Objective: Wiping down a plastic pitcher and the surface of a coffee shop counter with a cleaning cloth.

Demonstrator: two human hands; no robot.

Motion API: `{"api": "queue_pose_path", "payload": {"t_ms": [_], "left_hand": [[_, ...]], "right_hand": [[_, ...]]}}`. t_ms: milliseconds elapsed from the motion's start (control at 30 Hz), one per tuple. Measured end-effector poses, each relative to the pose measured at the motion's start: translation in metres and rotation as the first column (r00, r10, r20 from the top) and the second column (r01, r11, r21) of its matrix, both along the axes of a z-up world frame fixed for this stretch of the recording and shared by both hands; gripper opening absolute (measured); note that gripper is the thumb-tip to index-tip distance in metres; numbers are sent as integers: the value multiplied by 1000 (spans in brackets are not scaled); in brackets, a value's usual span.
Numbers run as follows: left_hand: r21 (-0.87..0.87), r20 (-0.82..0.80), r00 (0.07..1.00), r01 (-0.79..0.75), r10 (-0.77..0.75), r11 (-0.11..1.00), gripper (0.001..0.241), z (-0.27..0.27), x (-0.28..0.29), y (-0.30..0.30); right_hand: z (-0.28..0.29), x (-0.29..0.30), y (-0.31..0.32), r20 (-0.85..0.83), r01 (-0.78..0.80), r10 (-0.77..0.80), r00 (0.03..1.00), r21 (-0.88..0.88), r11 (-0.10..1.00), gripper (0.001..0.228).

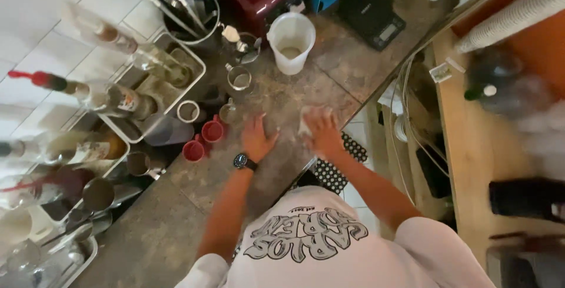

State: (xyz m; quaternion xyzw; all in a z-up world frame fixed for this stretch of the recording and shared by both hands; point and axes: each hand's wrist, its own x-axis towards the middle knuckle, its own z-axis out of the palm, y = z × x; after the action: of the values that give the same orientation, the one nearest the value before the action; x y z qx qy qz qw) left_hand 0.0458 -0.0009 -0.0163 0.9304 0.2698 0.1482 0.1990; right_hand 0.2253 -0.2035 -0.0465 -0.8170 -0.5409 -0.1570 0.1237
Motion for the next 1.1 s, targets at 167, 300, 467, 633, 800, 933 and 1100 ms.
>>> {"api": "queue_pose_path", "payload": {"t_ms": [167,300,467,633,800,933,1100], "left_hand": [[-446,261,961,36,92,894,106,61,99,-4],[-636,251,945,-3,210,772,131,81,156,14],[-601,440,803,-68,401,796,135,19,203,28],[-410,230,865,-328,445,851,116,61,202,14],[-532,-15,941,-293,337,794,116,27,154,1],[-360,-24,954,-288,299,887,108,-29,113,-15],[-206,97,966,-216,240,954,108,-26,78,-21]], "right_hand": [[30,41,-10,-67,-154,156,985,45,987,65],[12,125,-13,49,-31,27,998,80,996,74],[29,174,11,-93,81,-72,993,97,992,63],[32,186,35,-31,130,-127,991,141,981,54],[22,202,56,-52,160,-155,987,104,982,56],[43,197,85,-48,105,-99,994,158,982,53],[37,197,113,-93,-124,129,987,62,990,51]]}}
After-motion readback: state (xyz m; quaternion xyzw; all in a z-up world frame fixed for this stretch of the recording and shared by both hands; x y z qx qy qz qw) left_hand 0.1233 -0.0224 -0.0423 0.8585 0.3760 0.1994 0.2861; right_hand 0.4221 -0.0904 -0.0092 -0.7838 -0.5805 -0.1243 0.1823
